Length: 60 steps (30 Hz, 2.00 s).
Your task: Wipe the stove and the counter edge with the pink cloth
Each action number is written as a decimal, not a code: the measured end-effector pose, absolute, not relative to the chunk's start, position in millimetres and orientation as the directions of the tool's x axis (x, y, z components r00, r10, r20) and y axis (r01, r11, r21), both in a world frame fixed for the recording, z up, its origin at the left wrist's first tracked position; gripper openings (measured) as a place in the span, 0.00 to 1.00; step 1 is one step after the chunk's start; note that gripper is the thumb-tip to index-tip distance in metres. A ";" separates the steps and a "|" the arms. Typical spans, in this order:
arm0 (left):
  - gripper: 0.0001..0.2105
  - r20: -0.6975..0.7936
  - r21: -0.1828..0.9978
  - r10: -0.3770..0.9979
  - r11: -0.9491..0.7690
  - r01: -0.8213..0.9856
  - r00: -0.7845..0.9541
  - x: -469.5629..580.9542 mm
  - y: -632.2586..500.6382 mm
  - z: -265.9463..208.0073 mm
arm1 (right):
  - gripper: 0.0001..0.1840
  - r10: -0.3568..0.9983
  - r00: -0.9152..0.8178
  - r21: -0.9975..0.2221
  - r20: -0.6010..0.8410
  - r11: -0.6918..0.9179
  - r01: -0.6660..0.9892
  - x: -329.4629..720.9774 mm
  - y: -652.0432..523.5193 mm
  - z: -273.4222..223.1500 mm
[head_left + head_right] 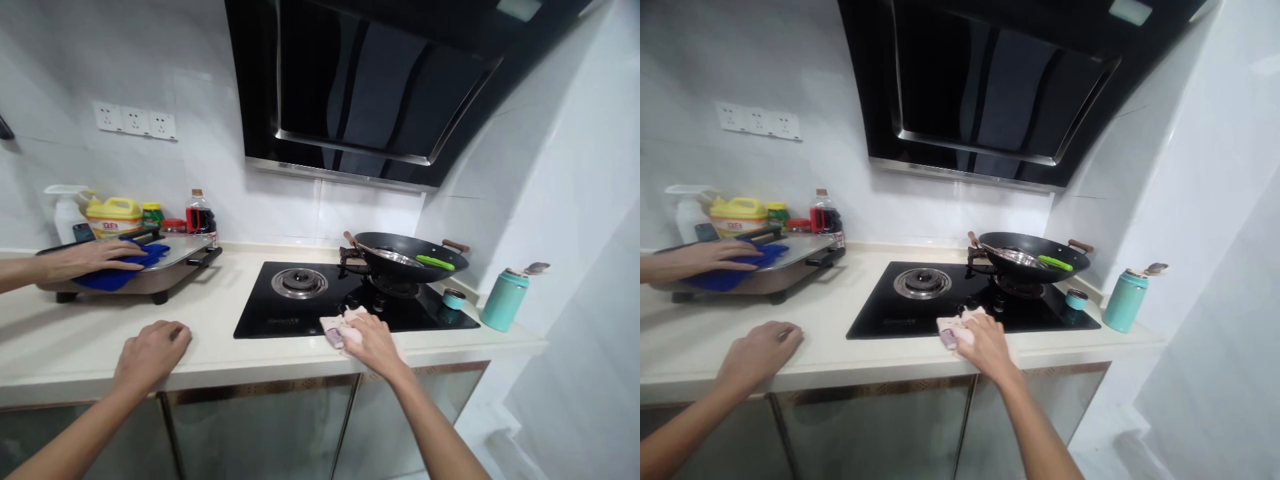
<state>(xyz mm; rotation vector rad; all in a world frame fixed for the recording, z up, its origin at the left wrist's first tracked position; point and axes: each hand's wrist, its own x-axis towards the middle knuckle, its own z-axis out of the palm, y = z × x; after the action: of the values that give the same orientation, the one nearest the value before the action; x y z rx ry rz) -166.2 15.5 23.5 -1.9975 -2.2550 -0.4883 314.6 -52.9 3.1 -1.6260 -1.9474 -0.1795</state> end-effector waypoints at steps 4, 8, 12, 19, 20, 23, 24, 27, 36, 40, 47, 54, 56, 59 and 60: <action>0.24 0.290 0.184 0.947 0.086 0.979 -0.138 -163.5 13.2 22.5 | 0.16 0.805 0.041 -0.420 0.592 0.265 0.868 396.5 -60.6 -12.3; 0.23 0.288 0.173 0.948 0.091 0.981 -0.139 -160.7 9.2 24.6 | 0.25 0.728 0.344 -0.586 0.592 0.097 0.804 469.7 -49.5 -13.0; 0.22 0.294 0.182 0.944 0.098 0.978 -0.149 -157.8 5.9 27.8 | 0.33 0.735 0.442 -0.570 0.515 -0.092 0.816 497.7 -26.5 -3.1; 0.21 0.349 0.218 0.926 0.070 0.974 -0.144 -158.0 5.7 26.1 | 0.24 0.863 0.390 -0.183 0.322 -0.347 0.920 451.8 -15.6 8.4; 0.22 0.347 0.222 0.927 0.068 0.973 -0.144 -157.7 5.4 26.4 | 0.24 0.871 0.373 -0.148 0.320 -0.343 0.927 443.4 -19.5 9.9; 0.22 0.322 0.235 0.936 0.068 0.970 -0.143 -155.4 3.3 28.7 | 0.23 0.897 0.300 -0.082 0.325 -0.289 0.954 414.8 -35.5 12.6; 0.22 0.320 0.241 0.937 0.066 0.968 -0.143 -154.4 2.3 29.4 | 0.23 0.907 0.260 -0.068 0.331 -0.252 0.965 403.0 -40.8 12.6; 0.21 0.342 0.257 0.927 0.065 0.964 -0.154 -151.4 -0.3 29.7 | 0.22 0.927 0.093 -0.046 0.364 -0.082 0.996 359.1 -50.2 9.8; 0.19 0.392 0.227 0.908 0.062 0.972 -0.149 -150.3 -4.4 20.4 | 0.21 0.924 -0.156 -0.119 0.348 0.208 0.971 241.7 5.8 14.9; 0.18 0.395 0.232 0.907 0.056 0.971 -0.147 -149.4 -7.2 19.4 | 0.23 0.957 -0.043 -0.162 0.287 0.092 0.983 223.0 42.4 28.1; 0.18 0.409 0.234 0.900 0.056 0.971 -0.151 -149.6 -7.0 17.2 | 0.26 0.956 -0.058 -0.189 0.286 0.116 0.975 147.3 78.4 37.2; 0.20 0.399 0.253 0.902 0.066 0.965 -0.166 -148.6 -7.5 21.5 | 0.25 0.861 -0.414 -0.241 0.295 0.487 0.840 68.3 25.5 35.9; 0.21 0.396 0.234 0.904 0.073 0.969 -0.164 -148.6 -7.7 22.6 | 0.23 0.808 -0.490 -0.206 0.327 0.567 0.798 58.3 4.5 34.0; 0.21 0.398 0.209 0.904 0.080 0.975 -0.160 -149.9 -6.7 23.3 | 0.22 0.765 -0.541 -0.152 0.350 0.617 0.772 58.1 -19.1 30.9; 0.22 0.397 0.204 0.904 0.080 0.976 -0.157 -150.8 -6.0 23.5 | 0.22 0.756 -0.547 -0.137 0.359 0.622 0.771 61.8 -25.1 29.7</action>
<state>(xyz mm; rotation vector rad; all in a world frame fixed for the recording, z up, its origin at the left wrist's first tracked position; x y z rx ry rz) -150.8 -6.0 23.5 -1.9217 -2.1786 -0.6375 61.8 -25.1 29.7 -1.2167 -2.4643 -0.0515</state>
